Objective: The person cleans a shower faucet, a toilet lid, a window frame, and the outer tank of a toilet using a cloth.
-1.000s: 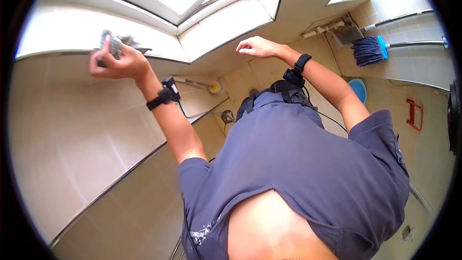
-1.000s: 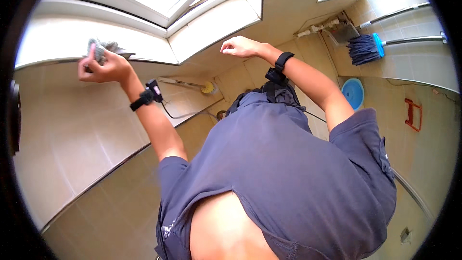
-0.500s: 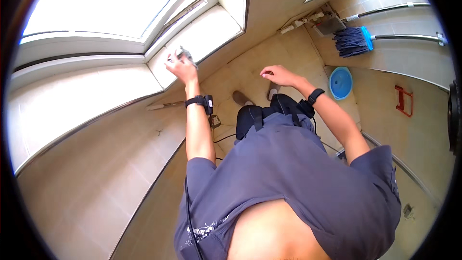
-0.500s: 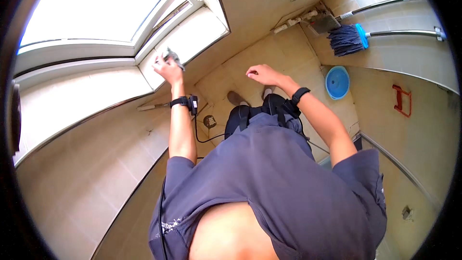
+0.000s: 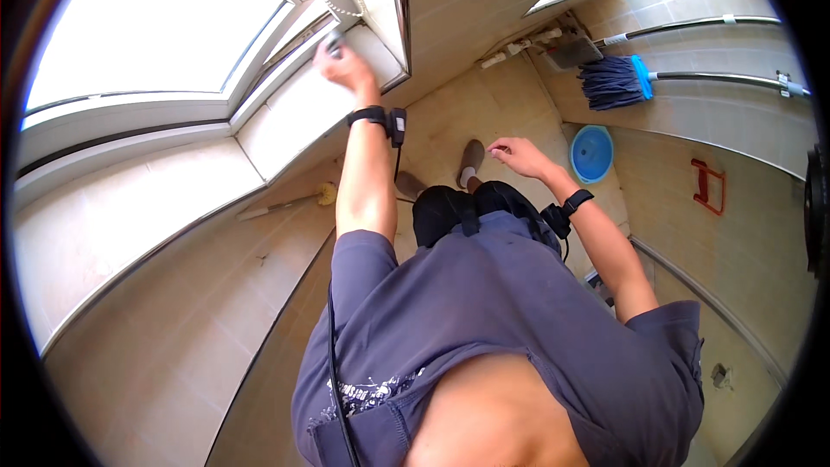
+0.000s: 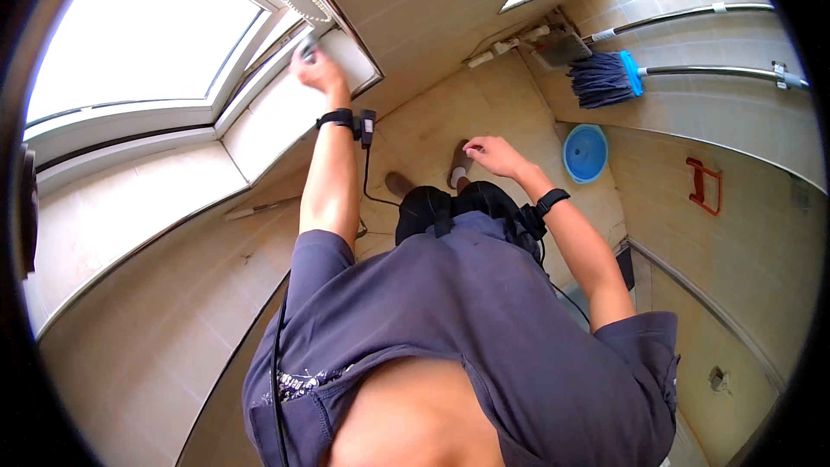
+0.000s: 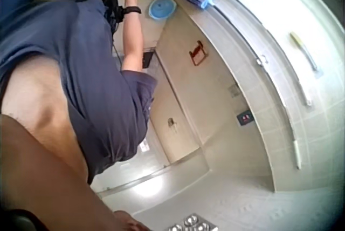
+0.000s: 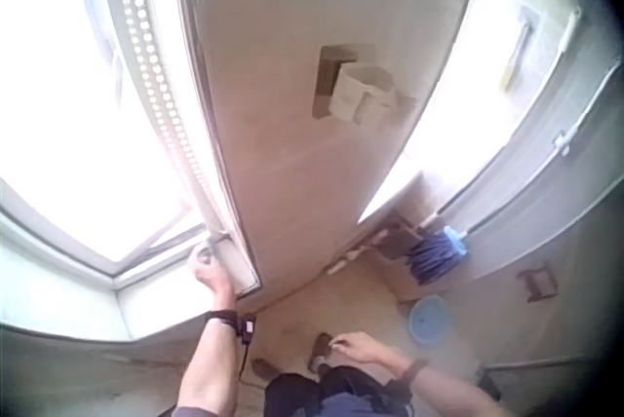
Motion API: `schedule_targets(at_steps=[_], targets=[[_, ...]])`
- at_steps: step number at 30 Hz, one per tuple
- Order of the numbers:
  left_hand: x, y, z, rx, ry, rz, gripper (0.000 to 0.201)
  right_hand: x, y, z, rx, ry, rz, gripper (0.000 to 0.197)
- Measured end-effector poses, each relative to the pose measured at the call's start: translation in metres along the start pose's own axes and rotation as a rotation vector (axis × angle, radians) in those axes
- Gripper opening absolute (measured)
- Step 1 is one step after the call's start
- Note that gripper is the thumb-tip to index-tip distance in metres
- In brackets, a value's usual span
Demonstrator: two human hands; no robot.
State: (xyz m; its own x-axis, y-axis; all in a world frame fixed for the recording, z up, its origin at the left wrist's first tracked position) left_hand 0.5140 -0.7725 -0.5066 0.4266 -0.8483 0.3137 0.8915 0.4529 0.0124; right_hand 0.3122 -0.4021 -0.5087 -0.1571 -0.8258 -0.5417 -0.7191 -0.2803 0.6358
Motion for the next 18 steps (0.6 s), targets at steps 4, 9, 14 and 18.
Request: schedule_targets(at_steps=[4, 9, 14, 18], targets=[[-0.025, -0.041, 0.02, 0.018, -0.061, -0.162, 0.042, 0.003, -0.001, -0.001, -0.099, 0.038, -0.034, 0.034], [0.017, 0.027, -0.006, 0.012, 0.045, -0.08, 0.033, 0.008, 0.009, -0.027, -0.084, 0.043, -0.027, 0.034], [0.097, 0.178, -0.042, 0.272, -0.03, 0.356, 0.024, 0.035, -0.019, -0.057, -0.116, 0.162, -0.085, 0.034], [0.074, 0.176, -0.032, 0.082, 0.166, -0.072, 0.027, 0.073, -0.032, -0.136, 0.093, 0.346, 0.026, 0.047]])
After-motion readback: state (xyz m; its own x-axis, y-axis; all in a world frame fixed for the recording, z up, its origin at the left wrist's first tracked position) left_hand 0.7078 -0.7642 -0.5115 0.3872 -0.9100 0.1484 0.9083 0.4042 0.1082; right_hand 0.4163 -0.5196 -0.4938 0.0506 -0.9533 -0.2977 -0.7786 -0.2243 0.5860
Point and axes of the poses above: each hand's wrist, its own x-axis towards the middle knuckle, its own y-axis out of the back of the hand, z = x × y, the point moved 6 cm from there along x, towards the middle knuckle, and after that the axes turned 9 degrees about -x, right-handed, at the moved point
